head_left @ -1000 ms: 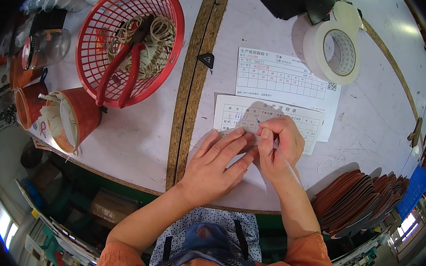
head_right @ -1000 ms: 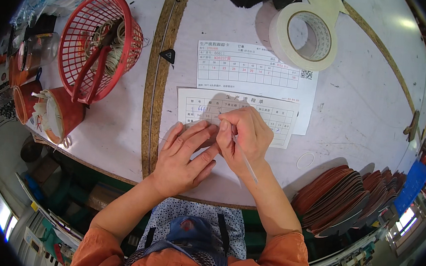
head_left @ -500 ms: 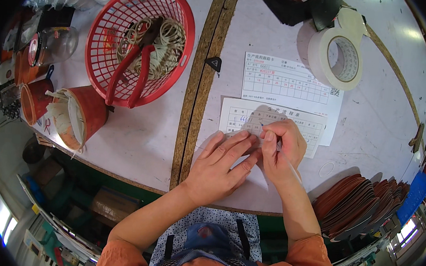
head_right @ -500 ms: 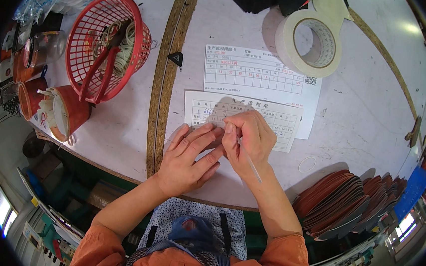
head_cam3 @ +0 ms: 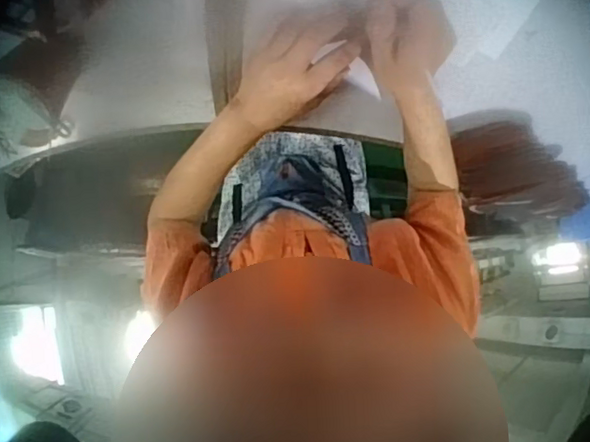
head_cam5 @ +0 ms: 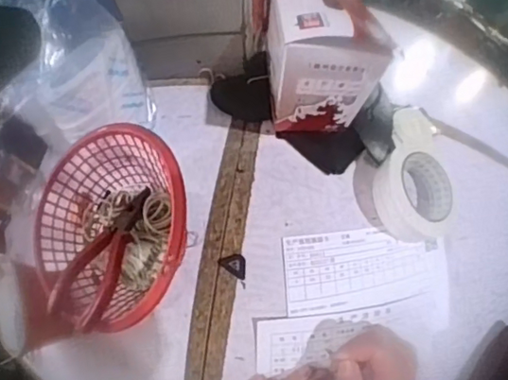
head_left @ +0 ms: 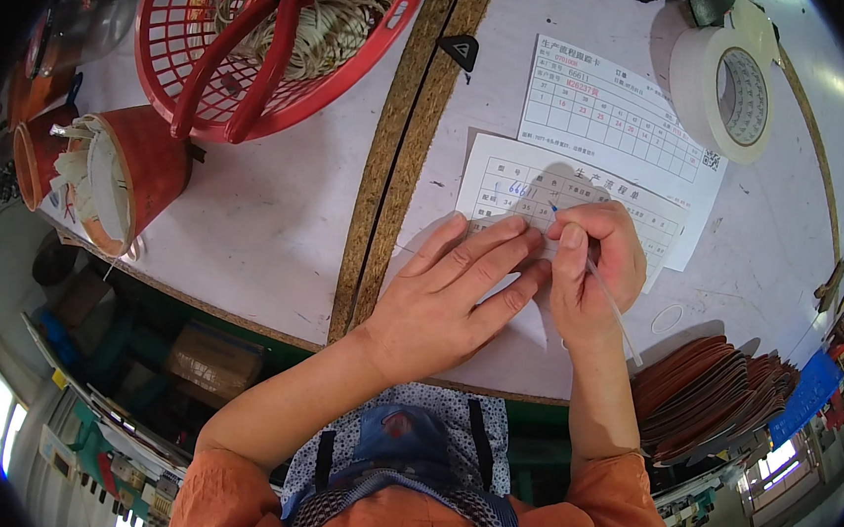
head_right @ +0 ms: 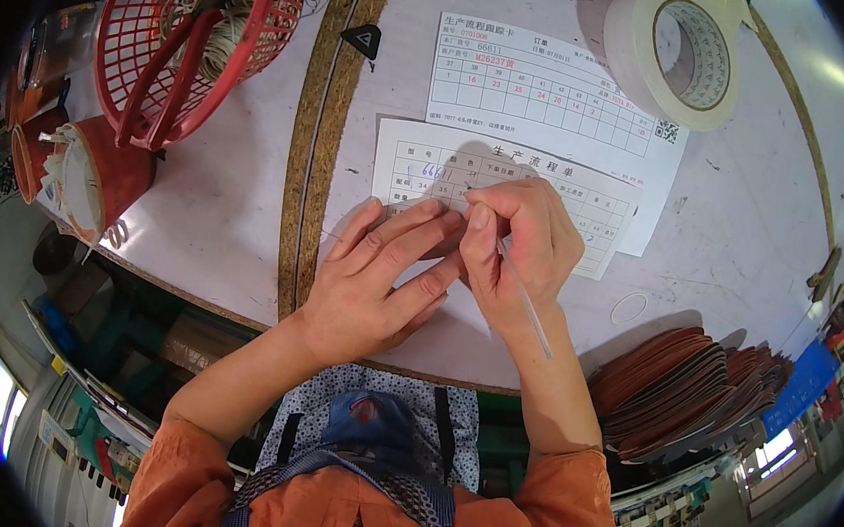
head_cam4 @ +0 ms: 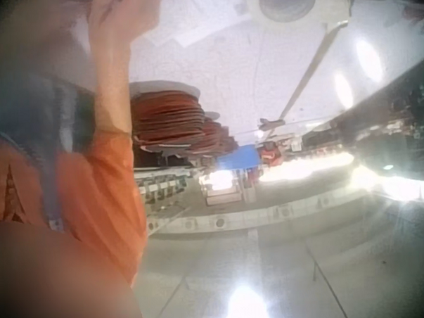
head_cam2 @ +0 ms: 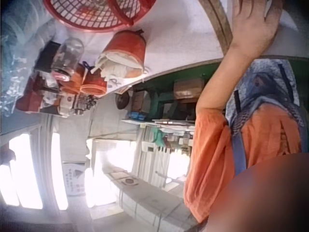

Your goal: The person writes on a production tracking card with a pen, then sorts leather shoe components by hand into various plastic baskets.

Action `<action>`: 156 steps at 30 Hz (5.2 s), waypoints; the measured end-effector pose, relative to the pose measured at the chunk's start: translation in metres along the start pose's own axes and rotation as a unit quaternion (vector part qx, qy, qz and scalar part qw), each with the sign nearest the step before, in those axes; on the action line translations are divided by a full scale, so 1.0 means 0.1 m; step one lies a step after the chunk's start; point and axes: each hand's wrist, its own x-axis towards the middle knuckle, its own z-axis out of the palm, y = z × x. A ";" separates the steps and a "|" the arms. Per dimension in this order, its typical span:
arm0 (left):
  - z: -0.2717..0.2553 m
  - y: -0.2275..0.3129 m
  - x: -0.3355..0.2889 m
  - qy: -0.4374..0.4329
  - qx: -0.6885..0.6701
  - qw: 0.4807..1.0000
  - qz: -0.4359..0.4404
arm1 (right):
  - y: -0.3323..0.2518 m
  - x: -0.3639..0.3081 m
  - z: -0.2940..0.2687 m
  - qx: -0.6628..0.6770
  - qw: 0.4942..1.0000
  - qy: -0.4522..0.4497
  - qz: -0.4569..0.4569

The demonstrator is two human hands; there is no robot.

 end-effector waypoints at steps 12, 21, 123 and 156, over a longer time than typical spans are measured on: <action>0.02 0.02 0.00 0.004 0.002 1.000 0.001 | -0.01 0.00 -0.01 -0.050 0.999 0.003 0.002; 0.02 0.02 0.00 0.002 0.006 1.000 -0.003 | -0.03 -0.01 -0.03 -0.021 1.000 0.008 0.022; -1.23 1.69 -0.40 -0.080 -0.461 0.835 -0.291 | -1.15 -1.88 -1.41 0.541 0.775 0.017 0.327; 5.13 8.98 1.01 -0.830 -0.214 0.512 0.051 | 0.11 -6.80 -6.97 0.447 0.364 0.794 0.193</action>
